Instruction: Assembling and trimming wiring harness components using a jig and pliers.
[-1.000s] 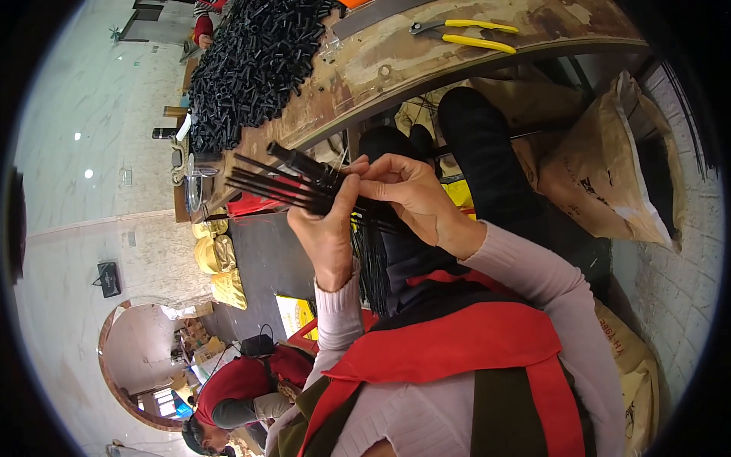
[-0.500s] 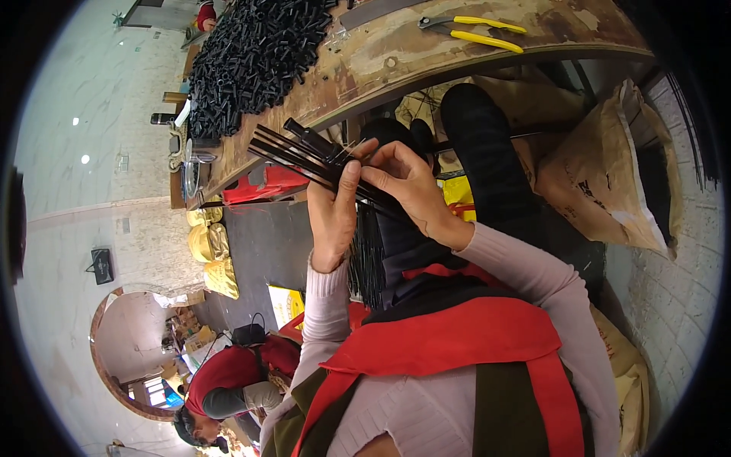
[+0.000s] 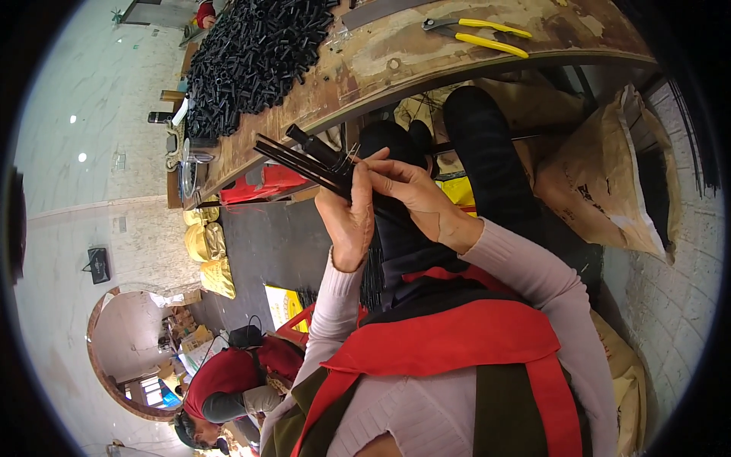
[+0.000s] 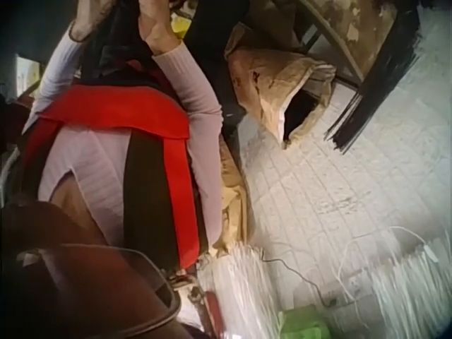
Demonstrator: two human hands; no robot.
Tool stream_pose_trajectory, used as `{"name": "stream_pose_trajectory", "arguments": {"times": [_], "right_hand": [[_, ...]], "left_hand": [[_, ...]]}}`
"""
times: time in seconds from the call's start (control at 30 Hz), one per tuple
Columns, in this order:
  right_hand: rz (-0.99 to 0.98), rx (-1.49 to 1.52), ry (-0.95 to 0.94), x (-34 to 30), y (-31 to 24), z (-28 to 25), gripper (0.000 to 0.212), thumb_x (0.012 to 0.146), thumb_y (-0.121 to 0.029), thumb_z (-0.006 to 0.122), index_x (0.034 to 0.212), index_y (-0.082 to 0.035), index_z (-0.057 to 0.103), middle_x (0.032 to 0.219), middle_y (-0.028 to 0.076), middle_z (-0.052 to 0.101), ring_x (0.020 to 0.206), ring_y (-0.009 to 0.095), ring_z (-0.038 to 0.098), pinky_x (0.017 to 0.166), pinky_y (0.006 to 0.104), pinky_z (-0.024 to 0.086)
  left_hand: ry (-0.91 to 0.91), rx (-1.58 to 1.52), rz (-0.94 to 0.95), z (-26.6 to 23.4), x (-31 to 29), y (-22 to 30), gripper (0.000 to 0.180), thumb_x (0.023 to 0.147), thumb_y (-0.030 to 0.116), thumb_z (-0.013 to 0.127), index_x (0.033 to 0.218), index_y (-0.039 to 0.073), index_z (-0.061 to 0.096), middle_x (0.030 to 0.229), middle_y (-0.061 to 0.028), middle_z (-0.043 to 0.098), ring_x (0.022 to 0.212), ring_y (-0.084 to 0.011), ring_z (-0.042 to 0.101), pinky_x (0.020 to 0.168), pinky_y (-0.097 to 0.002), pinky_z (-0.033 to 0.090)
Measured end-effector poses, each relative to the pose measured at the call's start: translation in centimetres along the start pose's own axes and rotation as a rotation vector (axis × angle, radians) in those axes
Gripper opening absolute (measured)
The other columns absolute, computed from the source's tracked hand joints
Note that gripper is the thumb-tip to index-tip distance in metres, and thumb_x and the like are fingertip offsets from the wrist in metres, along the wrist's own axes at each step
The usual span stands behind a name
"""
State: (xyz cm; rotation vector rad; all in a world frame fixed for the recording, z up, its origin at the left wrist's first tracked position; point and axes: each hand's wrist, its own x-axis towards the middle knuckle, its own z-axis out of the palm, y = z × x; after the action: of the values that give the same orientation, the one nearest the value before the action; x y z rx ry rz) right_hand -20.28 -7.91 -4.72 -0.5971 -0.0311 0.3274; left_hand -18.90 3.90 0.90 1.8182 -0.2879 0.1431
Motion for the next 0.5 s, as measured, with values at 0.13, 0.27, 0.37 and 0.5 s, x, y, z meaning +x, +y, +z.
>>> {"name": "stream_pose_trajectory", "arguments": {"times": [0.13, 0.27, 0.37, 0.5], "right_hand": [[-0.133, -0.25, 0.04, -0.9, -0.6, -0.1, 0.03, 0.099, -0.019, 0.057, 0.125, -0.004, 0.059, 0.116, -0.001, 0.061, 0.11, 0.007, 0.054, 0.099, 0.025, 0.042], [-0.259, -0.805, -0.006, -2.0, -7.1, -2.2, 0.024, 0.097, -0.019, 0.06, 0.114, -0.004, 0.065, 0.111, 0.006, 0.066, 0.104, 0.018, 0.06, 0.094, 0.0299, 0.046], [-0.798, -1.768, -0.02, -1.6, -15.0, -5.1, 0.018, 0.082, -0.015, 0.072, 0.097, -0.005, 0.068, 0.099, 0.01, 0.065, 0.093, 0.032, 0.06, 0.083, 0.0395, 0.049], [-0.63, -2.223, 0.344, 1.9, -21.4, -6.3, 0.041, 0.08, -0.025, 0.074, 0.11, -0.002, 0.057, 0.104, 0.014, 0.051, 0.101, 0.035, 0.049, 0.088, 0.0414, 0.043]], "left_hand": [[-0.099, 0.045, -0.056, 1.0, 0.7, 2.2, 0.021, 0.096, 0.005, 0.051, 0.097, -0.008, 0.067, 0.101, -0.0163, 0.073, 0.094, -0.0196, 0.068, 0.085, -0.0307, 0.051], [-0.397, -0.158, -0.042, 0.6, 2.4, 1.9, 0.025, 0.1, 0.001, 0.039, 0.103, -0.009, 0.062, 0.108, -0.02, 0.069, 0.104, -0.0283, 0.066, 0.097, -0.0379, 0.048], [-0.397, -0.221, -0.057, 0.7, 2.6, 0.0, 0.017, 0.1, 0.002, 0.044, 0.1, -0.005, 0.059, 0.09, -0.0108, 0.066, 0.088, -0.0199, 0.064, 0.084, -0.0329, 0.05], [-0.388, -0.722, -0.301, 3.2, 2.3, -2.1, 0.025, 0.098, 0.023, 0.059, 0.111, 0.004, 0.049, 0.071, -0.0025, 0.043, 0.061, -0.0116, 0.04, 0.058, -0.0271, 0.037]]}}
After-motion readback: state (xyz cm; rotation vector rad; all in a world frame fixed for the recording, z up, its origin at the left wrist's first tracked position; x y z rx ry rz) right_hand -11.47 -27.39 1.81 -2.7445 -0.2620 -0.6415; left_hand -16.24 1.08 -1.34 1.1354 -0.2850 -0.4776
